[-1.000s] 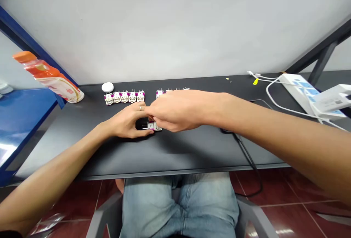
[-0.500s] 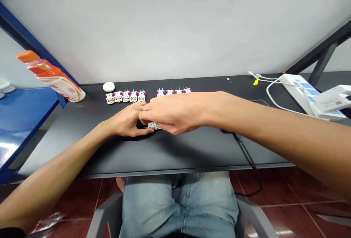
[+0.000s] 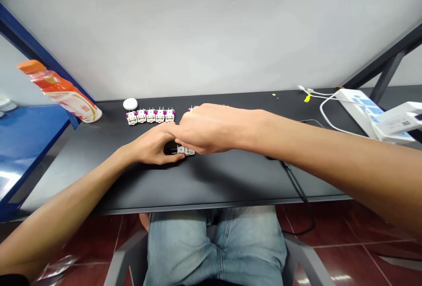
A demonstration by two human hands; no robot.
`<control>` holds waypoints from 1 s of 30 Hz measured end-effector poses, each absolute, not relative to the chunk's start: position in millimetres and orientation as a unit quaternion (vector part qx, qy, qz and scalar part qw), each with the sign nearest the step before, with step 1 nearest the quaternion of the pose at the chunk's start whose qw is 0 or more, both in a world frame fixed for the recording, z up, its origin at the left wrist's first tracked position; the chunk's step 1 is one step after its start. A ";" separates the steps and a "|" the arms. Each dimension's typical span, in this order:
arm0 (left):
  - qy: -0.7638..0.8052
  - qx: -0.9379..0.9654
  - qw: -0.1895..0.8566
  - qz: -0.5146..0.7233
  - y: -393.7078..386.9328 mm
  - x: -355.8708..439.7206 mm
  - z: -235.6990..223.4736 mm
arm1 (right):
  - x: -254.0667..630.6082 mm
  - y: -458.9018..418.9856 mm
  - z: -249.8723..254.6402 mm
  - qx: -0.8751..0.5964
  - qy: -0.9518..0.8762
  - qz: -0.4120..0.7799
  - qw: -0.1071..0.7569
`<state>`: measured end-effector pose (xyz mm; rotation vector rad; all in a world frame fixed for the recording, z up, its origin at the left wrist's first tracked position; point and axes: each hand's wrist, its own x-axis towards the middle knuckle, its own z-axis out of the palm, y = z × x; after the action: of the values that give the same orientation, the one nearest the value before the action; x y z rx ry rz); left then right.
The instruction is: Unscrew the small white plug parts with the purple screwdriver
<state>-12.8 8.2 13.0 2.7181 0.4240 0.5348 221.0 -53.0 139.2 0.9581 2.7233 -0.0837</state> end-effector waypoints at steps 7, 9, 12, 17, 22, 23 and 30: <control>0.124 0.957 0.169 0.200 9.5 -13.6 10.9 | 220.9 -53.1 138.3 0.320 0.939 -0.003 0.127; 0.128 0.956 0.173 0.198 9.7 -13.5 11.0 | 220.2 -53.0 138.2 0.309 0.943 -0.016 0.122; 0.122 0.955 0.179 0.204 9.6 -13.5 11.1 | 220.9 -51.4 135.8 0.302 0.948 -0.046 0.089; 0.127 0.957 0.169 0.199 9.0 -13.5 11.4 | 226.2 -47.4 131.4 0.325 0.939 -0.045 0.106; 0.134 0.957 0.177 0.188 8.5 -13.0 13.4 | 229.0 -46.1 131.9 0.289 0.953 -0.037 0.078; 0.138 0.958 0.174 0.183 8.4 -12.9 13.7 | 228.7 -45.6 132.2 0.314 0.944 -0.030 0.092; 0.131 0.957 0.168 0.198 9.7 -14.0 10.0 | 223.3 -42.7 139.7 0.281 0.952 -0.077 0.092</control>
<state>-14.0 9.7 10.0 2.7226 0.3732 0.5621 223.3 -42.7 139.7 0.8350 2.8270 -0.2279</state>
